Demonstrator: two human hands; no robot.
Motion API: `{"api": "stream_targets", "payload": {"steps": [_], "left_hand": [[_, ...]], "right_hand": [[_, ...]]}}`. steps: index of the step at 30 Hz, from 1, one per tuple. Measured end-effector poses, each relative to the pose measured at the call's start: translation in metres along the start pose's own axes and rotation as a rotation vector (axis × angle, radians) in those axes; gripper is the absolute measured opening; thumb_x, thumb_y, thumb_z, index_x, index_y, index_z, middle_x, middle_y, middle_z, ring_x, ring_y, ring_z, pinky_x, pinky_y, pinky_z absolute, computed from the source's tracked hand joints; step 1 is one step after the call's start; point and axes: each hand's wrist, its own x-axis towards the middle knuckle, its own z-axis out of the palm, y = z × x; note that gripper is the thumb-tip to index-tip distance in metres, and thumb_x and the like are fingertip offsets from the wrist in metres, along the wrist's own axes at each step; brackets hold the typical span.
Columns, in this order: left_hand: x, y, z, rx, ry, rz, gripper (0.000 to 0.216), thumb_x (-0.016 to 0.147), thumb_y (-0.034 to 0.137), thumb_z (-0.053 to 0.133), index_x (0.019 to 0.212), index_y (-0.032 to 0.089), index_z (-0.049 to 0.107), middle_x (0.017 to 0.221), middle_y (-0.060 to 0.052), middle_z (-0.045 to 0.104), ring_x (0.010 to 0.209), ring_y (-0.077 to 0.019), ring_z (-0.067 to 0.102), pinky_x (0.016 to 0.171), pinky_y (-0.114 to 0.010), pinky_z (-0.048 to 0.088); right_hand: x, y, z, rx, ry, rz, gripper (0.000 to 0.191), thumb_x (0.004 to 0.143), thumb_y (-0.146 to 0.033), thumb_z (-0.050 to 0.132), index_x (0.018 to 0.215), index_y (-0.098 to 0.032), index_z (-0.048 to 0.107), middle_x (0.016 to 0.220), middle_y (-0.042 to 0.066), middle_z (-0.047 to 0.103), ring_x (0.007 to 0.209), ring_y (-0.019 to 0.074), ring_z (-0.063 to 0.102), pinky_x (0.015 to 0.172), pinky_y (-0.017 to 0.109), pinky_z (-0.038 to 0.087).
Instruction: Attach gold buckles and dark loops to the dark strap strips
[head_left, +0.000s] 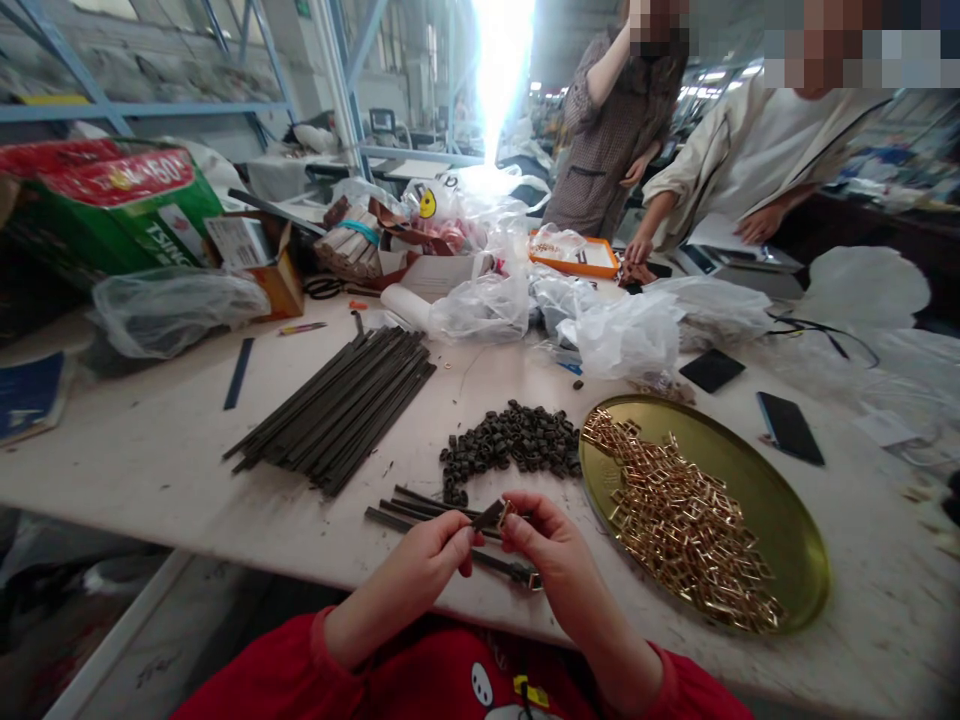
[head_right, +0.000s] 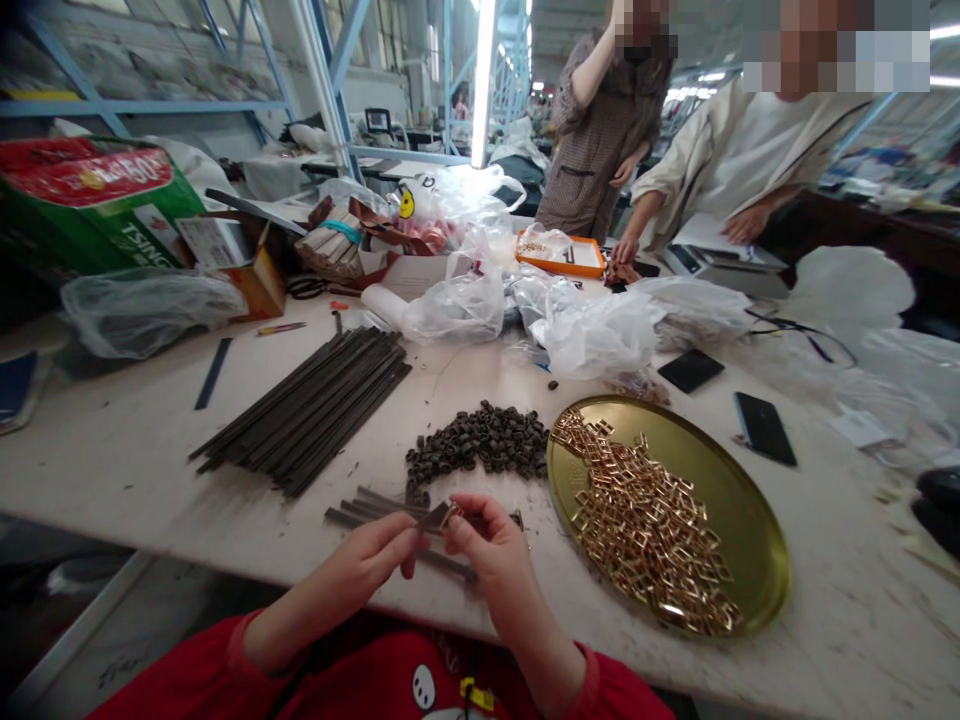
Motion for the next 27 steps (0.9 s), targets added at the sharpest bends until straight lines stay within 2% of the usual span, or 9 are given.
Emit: {"api": "stream_targets", "payload": {"steps": [3, 9, 15, 21, 27], "left_hand": [[0.001, -0.001, 0.001, -0.041, 0.021, -0.009, 0.029, 0.084, 0.036, 0.038, 0.069, 0.016, 0.052, 0.067, 0.000, 0.055, 0.068, -0.0147, 0.050, 0.064, -0.024, 0.036], [0.010, 0.001, 0.012, -0.132, 0.036, -0.055, 0.025, 0.078, 0.038, 0.050, 0.075, 0.014, 0.055, 0.065, 0.002, 0.053, 0.064, -0.0135, 0.048, 0.059, -0.022, 0.036], [0.009, 0.003, 0.015, -0.046, 0.096, -0.022, 0.027, 0.079, 0.039, 0.048, 0.073, 0.014, 0.056, 0.067, 0.000, 0.056, 0.065, -0.0141, 0.050, 0.059, -0.022, 0.035], [0.007, 0.000, 0.016, 0.039, 0.117, -0.007, 0.024, 0.080, 0.035, 0.049, 0.069, 0.015, 0.055, 0.065, 0.000, 0.057, 0.064, -0.0143, 0.051, 0.058, -0.022, 0.035], [0.008, -0.001, 0.015, 0.099, 0.129, 0.010, 0.017, 0.078, 0.029, 0.049, 0.072, 0.015, 0.056, 0.069, -0.001, 0.059, 0.065, -0.0147, 0.051, 0.057, -0.022, 0.034]], "right_hand": [[0.000, 0.004, 0.001, 0.029, -0.001, 0.002, 0.036, 0.065, -0.037, 0.073, 0.094, -0.018, 0.061, 0.069, -0.002, 0.061, 0.061, 0.0114, 0.054, 0.062, 0.026, 0.044], [-0.002, 0.007, 0.008, 0.046, 0.024, -0.024, 0.038, 0.057, -0.039, 0.077, 0.085, -0.019, 0.061, 0.072, -0.001, 0.063, 0.061, 0.0126, 0.055, 0.060, 0.027, 0.045], [-0.005, 0.007, 0.007, 0.057, -0.011, -0.019, 0.034, 0.070, -0.044, 0.067, 0.093, -0.019, 0.062, 0.081, 0.001, 0.064, 0.067, 0.0120, 0.055, 0.064, 0.026, 0.045], [-0.006, 0.001, 0.010, -0.025, 0.011, -0.044, 0.034, 0.060, -0.043, 0.074, 0.081, -0.019, 0.061, 0.074, 0.000, 0.063, 0.064, 0.0131, 0.054, 0.063, 0.026, 0.044], [-0.003, 0.000, 0.004, -0.076, -0.089, -0.017, 0.031, 0.059, -0.042, 0.075, 0.076, -0.018, 0.062, 0.068, -0.002, 0.061, 0.064, 0.0125, 0.053, 0.063, 0.025, 0.042]]}}
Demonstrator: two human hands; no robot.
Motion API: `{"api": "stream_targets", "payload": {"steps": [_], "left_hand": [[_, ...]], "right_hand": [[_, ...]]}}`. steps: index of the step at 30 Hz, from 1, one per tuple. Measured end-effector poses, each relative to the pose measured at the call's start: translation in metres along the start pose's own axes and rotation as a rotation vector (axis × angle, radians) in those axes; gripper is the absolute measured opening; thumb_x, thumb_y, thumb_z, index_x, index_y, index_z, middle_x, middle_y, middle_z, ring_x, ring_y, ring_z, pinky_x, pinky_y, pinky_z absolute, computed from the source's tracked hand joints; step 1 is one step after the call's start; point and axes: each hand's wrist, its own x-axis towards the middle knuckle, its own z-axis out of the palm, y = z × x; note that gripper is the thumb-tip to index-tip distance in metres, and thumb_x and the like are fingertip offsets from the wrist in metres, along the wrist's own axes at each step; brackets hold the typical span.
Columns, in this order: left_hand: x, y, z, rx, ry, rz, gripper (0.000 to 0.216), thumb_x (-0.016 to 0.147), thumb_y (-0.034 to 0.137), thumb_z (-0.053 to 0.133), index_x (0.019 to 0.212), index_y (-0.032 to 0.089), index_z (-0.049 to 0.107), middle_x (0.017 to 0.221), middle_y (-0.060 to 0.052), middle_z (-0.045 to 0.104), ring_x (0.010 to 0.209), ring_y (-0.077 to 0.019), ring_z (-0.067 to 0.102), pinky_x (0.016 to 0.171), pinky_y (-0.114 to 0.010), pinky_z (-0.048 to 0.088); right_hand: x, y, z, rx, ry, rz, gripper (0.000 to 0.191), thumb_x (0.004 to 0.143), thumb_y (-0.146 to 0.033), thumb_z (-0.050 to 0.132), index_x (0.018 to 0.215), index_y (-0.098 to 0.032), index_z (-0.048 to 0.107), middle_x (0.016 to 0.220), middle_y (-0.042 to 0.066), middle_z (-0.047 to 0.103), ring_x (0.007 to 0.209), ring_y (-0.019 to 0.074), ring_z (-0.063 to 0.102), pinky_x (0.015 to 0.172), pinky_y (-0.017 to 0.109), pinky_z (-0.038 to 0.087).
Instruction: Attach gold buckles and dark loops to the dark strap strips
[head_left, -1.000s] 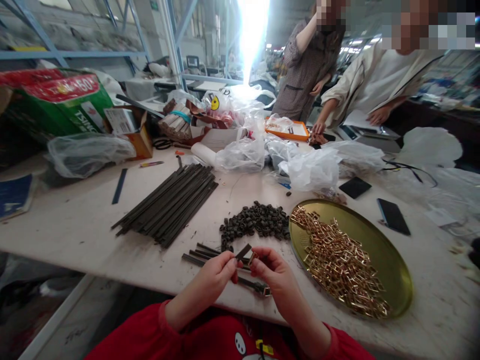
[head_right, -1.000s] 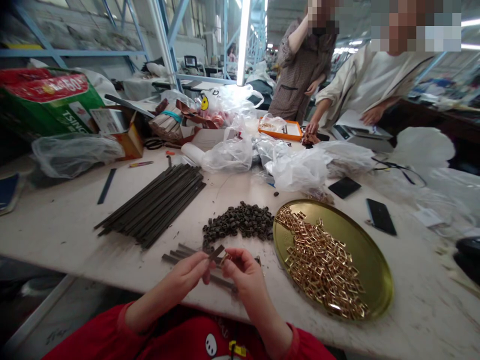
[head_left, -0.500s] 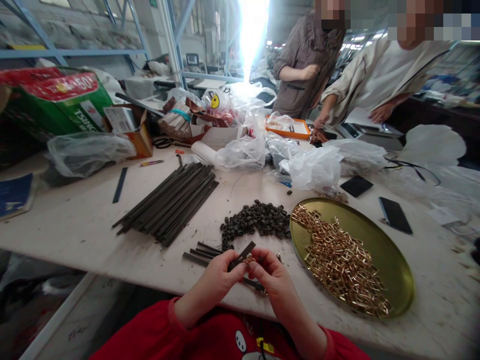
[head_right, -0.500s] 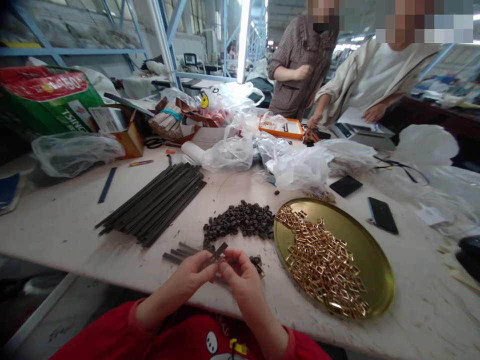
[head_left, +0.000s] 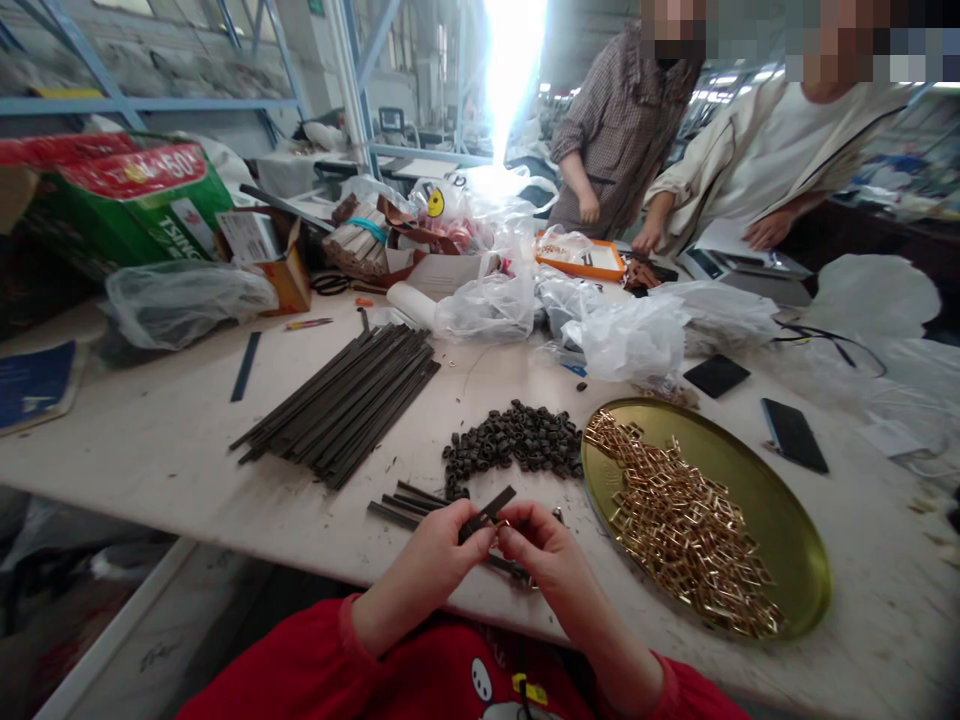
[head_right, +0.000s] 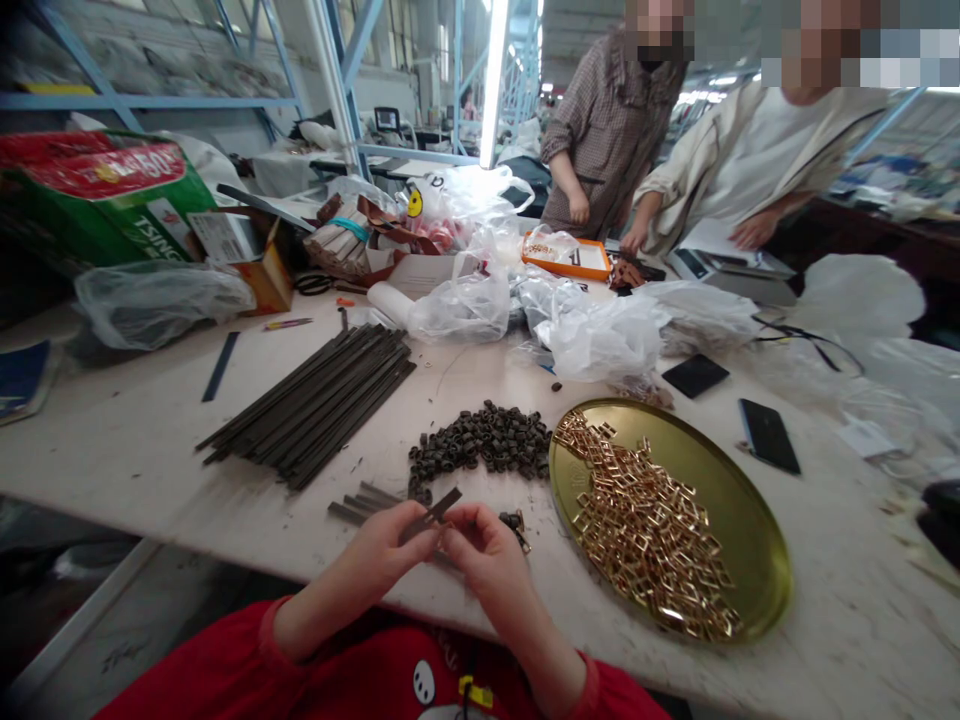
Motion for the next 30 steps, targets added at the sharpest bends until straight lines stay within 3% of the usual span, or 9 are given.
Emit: {"api": "stream_targets", "payload": {"steps": [4, 10, 15, 21, 26, 30], "left_hand": [[0.001, 0.002, -0.001, -0.073, -0.013, -0.011, 0.018, 0.077, 0.030, 0.048, 0.071, 0.015, 0.056, 0.068, 0.000, 0.059, 0.066, -0.0149, 0.052, 0.060, -0.022, 0.036], [0.002, 0.004, 0.002, -0.258, -0.064, -0.095, 0.019, 0.074, 0.032, 0.050, 0.071, 0.014, 0.055, 0.066, 0.000, 0.058, 0.065, -0.0146, 0.052, 0.061, -0.022, 0.038], [0.003, 0.003, 0.001, -0.250, -0.070, -0.102, 0.017, 0.073, 0.030, 0.047, 0.065, 0.015, 0.052, 0.063, 0.001, 0.054, 0.062, -0.0136, 0.050, 0.058, -0.022, 0.037], [0.004, 0.003, 0.000, -0.145, -0.062, -0.080, 0.019, 0.074, 0.028, 0.045, 0.059, 0.016, 0.048, 0.059, 0.003, 0.050, 0.060, -0.0128, 0.048, 0.056, -0.022, 0.035], [0.002, -0.001, -0.002, -0.133, -0.065, -0.037, 0.023, 0.080, 0.033, 0.044, 0.065, 0.016, 0.050, 0.064, 0.001, 0.054, 0.064, -0.0139, 0.050, 0.058, -0.023, 0.037], [-0.003, 0.004, -0.014, -0.080, -0.053, 0.037, 0.028, 0.087, 0.036, 0.034, 0.072, 0.017, 0.050, 0.066, 0.001, 0.053, 0.065, -0.0138, 0.049, 0.062, -0.023, 0.037]], "right_hand": [[0.002, 0.003, -0.003, 0.058, 0.002, 0.042, 0.031, 0.057, -0.038, 0.077, 0.072, -0.018, 0.059, 0.063, -0.004, 0.060, 0.059, 0.0106, 0.052, 0.059, 0.023, 0.041], [0.000, 0.015, -0.001, 0.334, 0.010, 0.157, 0.031, 0.062, -0.035, 0.076, 0.077, -0.018, 0.054, 0.068, -0.002, 0.064, 0.059, 0.0102, 0.056, 0.062, 0.024, 0.044], [-0.001, 0.015, -0.001, 0.123, 0.009, 0.078, 0.032, 0.062, -0.037, 0.075, 0.078, -0.018, 0.055, 0.062, -0.004, 0.061, 0.055, 0.0101, 0.055, 0.053, 0.022, 0.040], [-0.005, 0.009, 0.001, -0.157, -0.031, -0.094, 0.016, 0.071, -0.029, 0.066, 0.082, -0.020, 0.058, 0.068, -0.003, 0.065, 0.064, 0.0139, 0.059, 0.061, 0.025, 0.045], [-0.005, 0.011, 0.003, -0.113, -0.030, -0.070, 0.019, 0.072, -0.032, 0.065, 0.086, -0.020, 0.061, 0.066, -0.002, 0.064, 0.061, 0.0132, 0.058, 0.059, 0.025, 0.044], [-0.004, 0.005, 0.000, 0.047, 0.077, -0.036, 0.029, 0.065, -0.036, 0.072, 0.086, -0.018, 0.061, 0.063, -0.003, 0.061, 0.056, 0.0109, 0.055, 0.058, 0.025, 0.045]]}}
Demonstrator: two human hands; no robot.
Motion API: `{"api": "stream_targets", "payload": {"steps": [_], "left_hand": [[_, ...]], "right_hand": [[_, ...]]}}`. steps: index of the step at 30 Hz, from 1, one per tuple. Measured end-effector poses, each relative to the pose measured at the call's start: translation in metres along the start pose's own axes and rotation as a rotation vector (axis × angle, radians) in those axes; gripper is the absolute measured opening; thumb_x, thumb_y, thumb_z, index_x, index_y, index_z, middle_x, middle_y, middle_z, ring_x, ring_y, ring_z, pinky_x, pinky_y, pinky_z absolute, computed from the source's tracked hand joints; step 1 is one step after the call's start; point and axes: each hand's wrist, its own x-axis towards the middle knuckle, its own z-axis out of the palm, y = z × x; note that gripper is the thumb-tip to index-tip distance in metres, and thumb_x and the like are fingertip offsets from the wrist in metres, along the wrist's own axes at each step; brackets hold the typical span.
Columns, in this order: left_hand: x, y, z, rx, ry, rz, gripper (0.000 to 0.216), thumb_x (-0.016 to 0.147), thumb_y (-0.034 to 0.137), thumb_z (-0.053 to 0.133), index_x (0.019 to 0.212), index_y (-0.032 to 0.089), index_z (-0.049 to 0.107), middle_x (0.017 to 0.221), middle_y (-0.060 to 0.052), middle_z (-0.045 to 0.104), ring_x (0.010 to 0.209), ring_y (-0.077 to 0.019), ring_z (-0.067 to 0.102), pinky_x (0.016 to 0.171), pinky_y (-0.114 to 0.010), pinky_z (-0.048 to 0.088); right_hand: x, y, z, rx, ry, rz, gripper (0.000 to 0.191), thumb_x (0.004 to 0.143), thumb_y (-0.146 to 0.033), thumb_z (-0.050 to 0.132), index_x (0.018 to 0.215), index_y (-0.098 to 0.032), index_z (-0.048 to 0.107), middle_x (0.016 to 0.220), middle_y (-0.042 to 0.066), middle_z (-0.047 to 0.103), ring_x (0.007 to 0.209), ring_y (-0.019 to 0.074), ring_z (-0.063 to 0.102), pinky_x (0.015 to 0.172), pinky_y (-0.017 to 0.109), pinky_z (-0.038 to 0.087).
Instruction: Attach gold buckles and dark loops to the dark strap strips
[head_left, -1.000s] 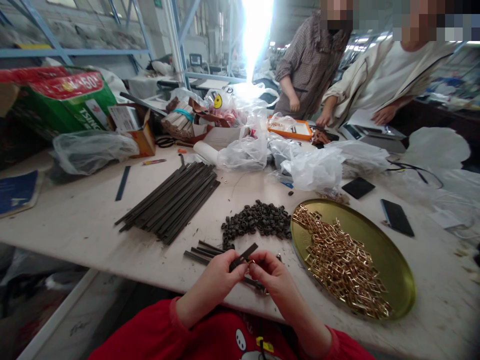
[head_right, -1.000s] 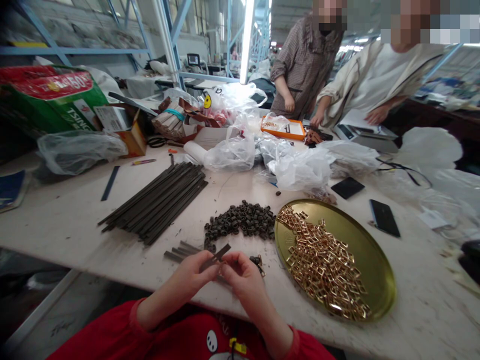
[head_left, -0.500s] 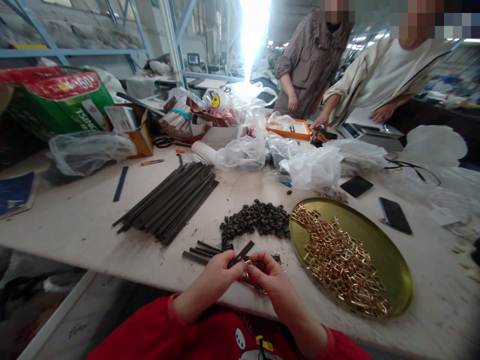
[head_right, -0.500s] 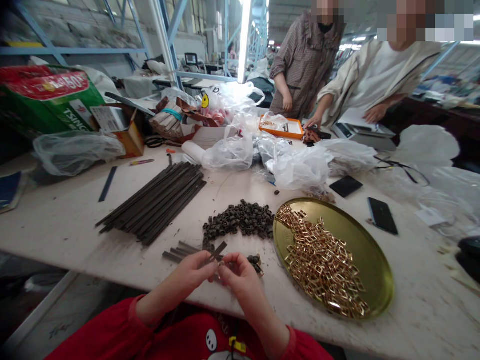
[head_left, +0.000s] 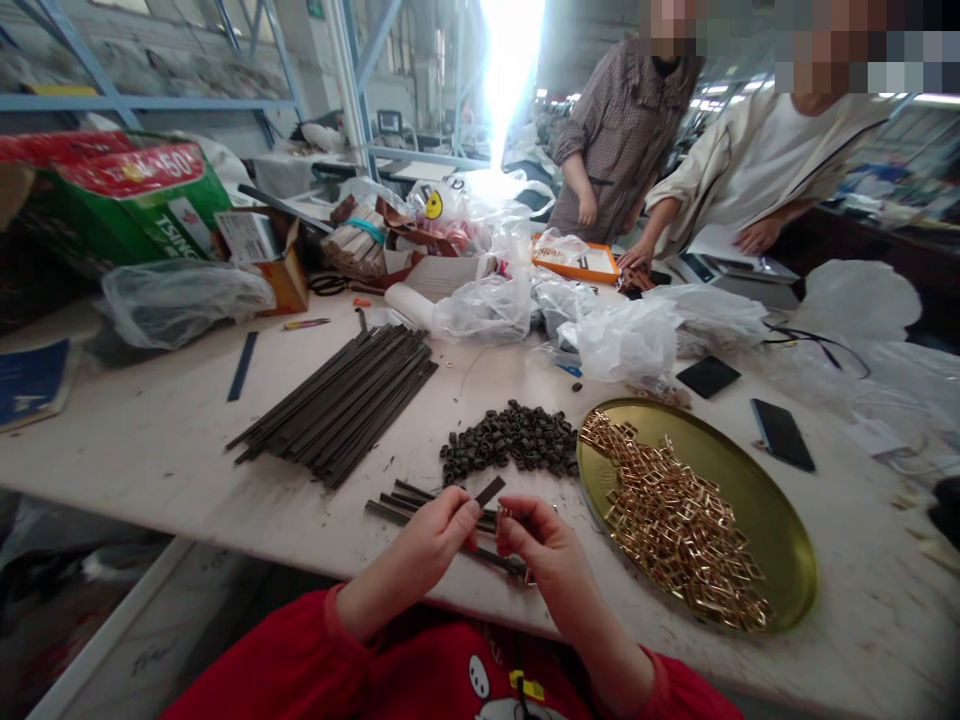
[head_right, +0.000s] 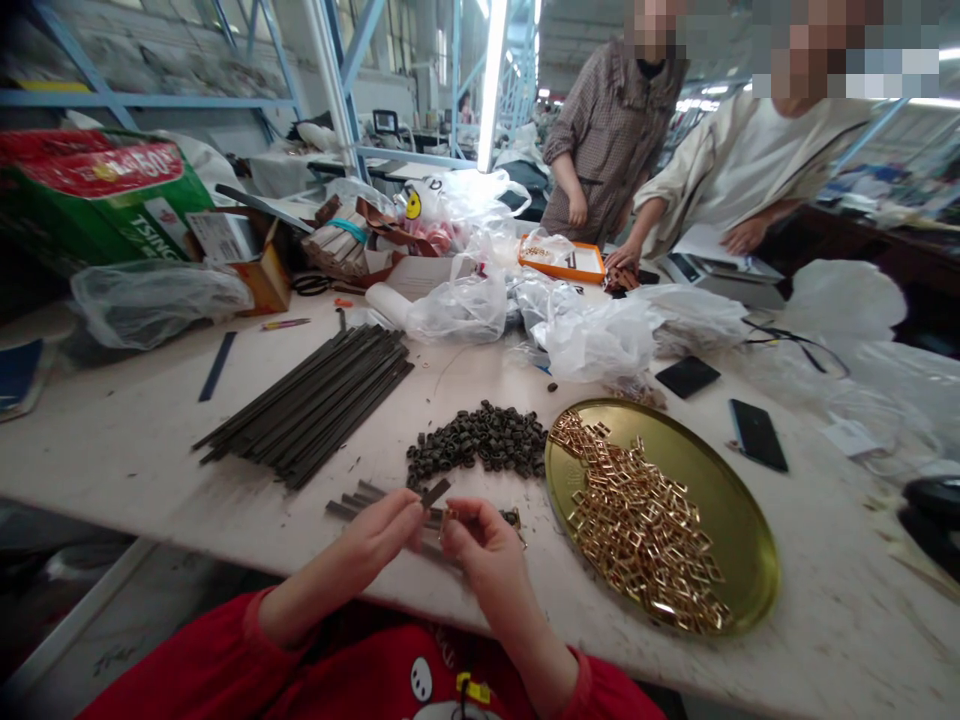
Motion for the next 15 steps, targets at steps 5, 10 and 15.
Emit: {"api": "stream_targets", "payload": {"steps": [5, 10, 15], "left_hand": [[-0.008, 0.008, -0.007, 0.172, -0.034, 0.027, 0.022, 0.086, 0.028, 0.038, 0.076, 0.018, 0.054, 0.072, -0.001, 0.058, 0.068, -0.0153, 0.051, 0.062, -0.023, 0.035], [-0.009, 0.007, 0.004, 0.221, -0.002, 0.065, 0.022, 0.086, 0.026, 0.038, 0.076, 0.018, 0.056, 0.077, -0.003, 0.061, 0.072, -0.0160, 0.054, 0.063, -0.023, 0.035], [-0.009, 0.006, 0.005, 0.164, -0.065, 0.056, 0.022, 0.086, 0.027, 0.039, 0.076, 0.017, 0.056, 0.077, -0.002, 0.061, 0.070, -0.0148, 0.054, 0.062, -0.022, 0.036]], "right_hand": [[0.000, -0.009, 0.002, 0.326, 0.099, 0.161, 0.036, 0.057, -0.030, 0.079, 0.087, -0.020, 0.063, 0.065, -0.004, 0.059, 0.057, 0.0090, 0.055, 0.057, 0.022, 0.047], [-0.007, -0.006, 0.009, 0.461, 0.063, 0.283, 0.034, 0.056, -0.024, 0.080, 0.085, -0.020, 0.063, 0.068, -0.003, 0.060, 0.059, 0.0082, 0.057, 0.055, 0.019, 0.048], [-0.007, -0.004, 0.011, 0.483, 0.049, 0.285, 0.029, 0.057, -0.023, 0.079, 0.081, -0.019, 0.063, 0.073, -0.003, 0.061, 0.058, 0.0076, 0.056, 0.055, 0.019, 0.048]]}}
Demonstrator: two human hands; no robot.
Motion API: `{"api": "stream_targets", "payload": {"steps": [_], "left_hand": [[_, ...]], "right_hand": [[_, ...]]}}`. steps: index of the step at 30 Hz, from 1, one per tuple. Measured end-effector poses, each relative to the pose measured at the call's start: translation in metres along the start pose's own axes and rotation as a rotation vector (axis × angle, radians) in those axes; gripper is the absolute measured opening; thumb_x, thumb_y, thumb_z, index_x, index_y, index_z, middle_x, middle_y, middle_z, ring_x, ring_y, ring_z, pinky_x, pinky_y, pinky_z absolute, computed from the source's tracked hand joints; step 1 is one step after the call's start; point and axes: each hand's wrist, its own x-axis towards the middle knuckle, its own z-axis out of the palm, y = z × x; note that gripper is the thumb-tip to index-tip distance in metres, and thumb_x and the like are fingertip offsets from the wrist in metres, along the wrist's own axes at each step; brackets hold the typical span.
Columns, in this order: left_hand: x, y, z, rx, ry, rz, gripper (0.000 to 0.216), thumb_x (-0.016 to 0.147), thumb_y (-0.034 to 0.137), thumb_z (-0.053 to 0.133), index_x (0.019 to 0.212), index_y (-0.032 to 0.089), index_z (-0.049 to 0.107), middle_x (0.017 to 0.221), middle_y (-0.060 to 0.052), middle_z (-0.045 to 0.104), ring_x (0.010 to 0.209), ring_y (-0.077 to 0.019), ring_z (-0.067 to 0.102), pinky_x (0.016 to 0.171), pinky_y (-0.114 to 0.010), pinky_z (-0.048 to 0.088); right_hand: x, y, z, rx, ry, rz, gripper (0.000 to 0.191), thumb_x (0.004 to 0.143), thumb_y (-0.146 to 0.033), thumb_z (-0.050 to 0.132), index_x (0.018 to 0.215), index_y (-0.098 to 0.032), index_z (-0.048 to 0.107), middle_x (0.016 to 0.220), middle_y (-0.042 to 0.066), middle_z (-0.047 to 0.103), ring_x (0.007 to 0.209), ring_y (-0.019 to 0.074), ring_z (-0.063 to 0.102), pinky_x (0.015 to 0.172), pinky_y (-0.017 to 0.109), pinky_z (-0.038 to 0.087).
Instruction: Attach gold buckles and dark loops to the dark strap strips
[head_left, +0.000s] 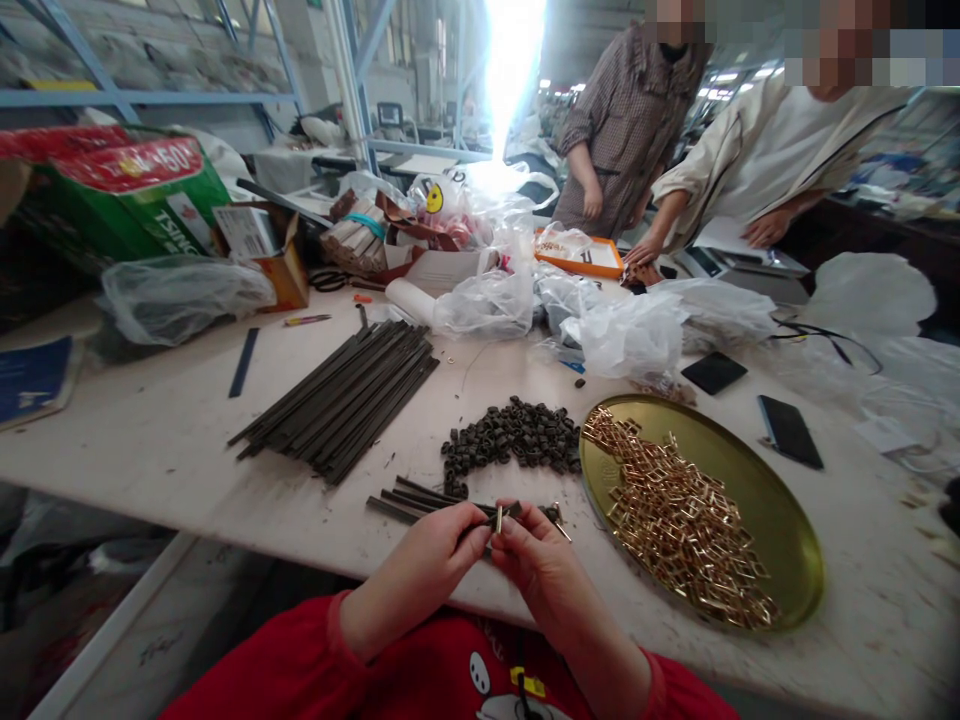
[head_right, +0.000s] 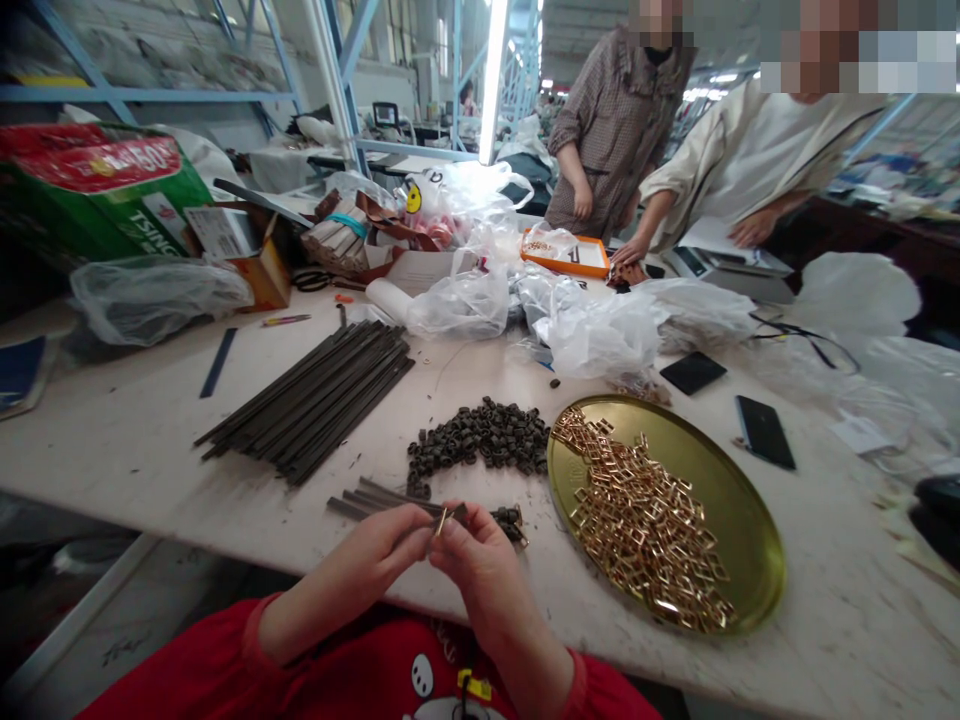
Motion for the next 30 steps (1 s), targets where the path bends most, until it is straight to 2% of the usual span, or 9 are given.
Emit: {"api": "stream_targets", "payload": {"steps": [5, 8, 12, 18, 21, 24, 25, 27, 30], "left_hand": [[-0.004, -0.001, -0.004, -0.027, -0.051, -0.058, 0.022, 0.084, 0.027, 0.041, 0.070, 0.017, 0.053, 0.070, 0.000, 0.059, 0.066, -0.0136, 0.053, 0.059, -0.021, 0.036], [-0.004, -0.001, -0.003, -0.056, -0.032, -0.025, 0.019, 0.084, 0.025, 0.042, 0.071, 0.017, 0.054, 0.073, -0.001, 0.059, 0.069, -0.0138, 0.053, 0.062, -0.021, 0.037], [-0.002, -0.004, 0.002, -0.161, -0.005, -0.020, 0.013, 0.083, 0.024, 0.046, 0.079, 0.017, 0.056, 0.080, -0.001, 0.062, 0.073, -0.0135, 0.054, 0.067, -0.021, 0.038], [0.001, -0.015, 0.007, -0.303, -0.007, -0.075, 0.017, 0.082, 0.030, 0.049, 0.075, 0.016, 0.055, 0.072, 0.001, 0.061, 0.069, -0.0128, 0.053, 0.065, -0.021, 0.039], [0.002, -0.018, 0.009, -0.358, 0.004, -0.126, 0.019, 0.080, 0.032, 0.051, 0.071, 0.016, 0.053, 0.065, 0.003, 0.056, 0.064, -0.0117, 0.050, 0.060, -0.020, 0.037], [0.002, -0.019, 0.009, -0.409, 0.014, -0.162, 0.019, 0.078, 0.033, 0.052, 0.069, 0.016, 0.051, 0.060, 0.005, 0.051, 0.059, -0.0106, 0.046, 0.057, -0.020, 0.035], [0.002, -0.019, 0.009, -0.425, 0.009, -0.169, 0.019, 0.078, 0.033, 0.052, 0.069, 0.016, 0.051, 0.059, 0.005, 0.050, 0.058, -0.0104, 0.045, 0.056, -0.020, 0.035], [0.002, -0.018, 0.008, -0.443, 0.001, -0.176, 0.021, 0.077, 0.035, 0.052, 0.068, 0.016, 0.050, 0.059, 0.005, 0.050, 0.058, -0.0103, 0.044, 0.055, -0.020, 0.034], [0.000, -0.018, 0.007, -0.461, -0.006, -0.193, 0.021, 0.076, 0.034, 0.053, 0.067, 0.016, 0.049, 0.058, 0.005, 0.049, 0.056, -0.0097, 0.042, 0.053, -0.020, 0.033]], "right_hand": [[0.005, -0.003, -0.003, 0.001, 0.030, -0.020, 0.033, 0.055, -0.024, 0.080, 0.081, -0.020, 0.061, 0.064, -0.005, 0.059, 0.057, 0.0073, 0.055, 0.057, 0.018, 0.046], [0.006, 0.005, -0.005, -0.108, -0.025, -0.067, 0.029, 0.061, -0.030, 0.077, 0.084, -0.019, 0.062, 0.067, -0.004, 0.060, 0.056, 0.0077, 0.052, 0.055, 0.020, 0.043], [0.005, 0.018, -0.007, -0.278, -0.026, -0.168, 0.024, 0.068, -0.035, 0.071, 0.085, -0.019, 0.062, 0.072, -0.002, 0.060, 0.057, 0.0091, 0.048, 0.052, 0.021, 0.038], [0.003, 0.020, -0.006, -0.442, -0.022, -0.245, 0.026, 0.071, -0.042, 0.065, 0.078, -0.018, 0.062, 0.063, -0.002, 0.059, 0.055, 0.0113, 0.048, 0.053, 0.023, 0.038], [0.006, 0.017, -0.009, -0.622, 0.036, -0.379, 0.024, 0.070, -0.042, 0.066, 0.074, -0.018, 0.061, 0.066, 0.001, 0.062, 0.060, 0.0154, 0.053, 0.057, 0.026, 0.040], [0.004, 0.015, -0.014, -0.860, 0.098, -0.624, 0.011, 0.073, -0.033, 0.064, 0.074, -0.022, 0.062, 0.069, 0.002, 0.062, 0.064, 0.0177, 0.054, 0.061, 0.028, 0.041], [0.001, 0.013, -0.015, -0.933, 0.083, -0.699, 0.008, 0.075, -0.030, 0.062, 0.077, -0.023, 0.063, 0.071, 0.002, 0.062, 0.067, 0.0186, 0.055, 0.063, 0.029, 0.041], [-0.005, 0.007, -0.017, -1.031, -0.029, -0.775, 0.016, 0.079, -0.029, 0.057, 0.091, -0.025, 0.066, 0.082, 0.005, 0.064, 0.078, 0.0213, 0.055, 0.071, 0.032, 0.041], [-0.012, -0.004, -0.016, -1.014, -0.218, -0.674, 0.029, 0.087, -0.034, 0.044, 0.107, -0.026, 0.063, 0.085, 0.005, 0.064, 0.082, 0.0216, 0.055, 0.075, 0.033, 0.041]]}}
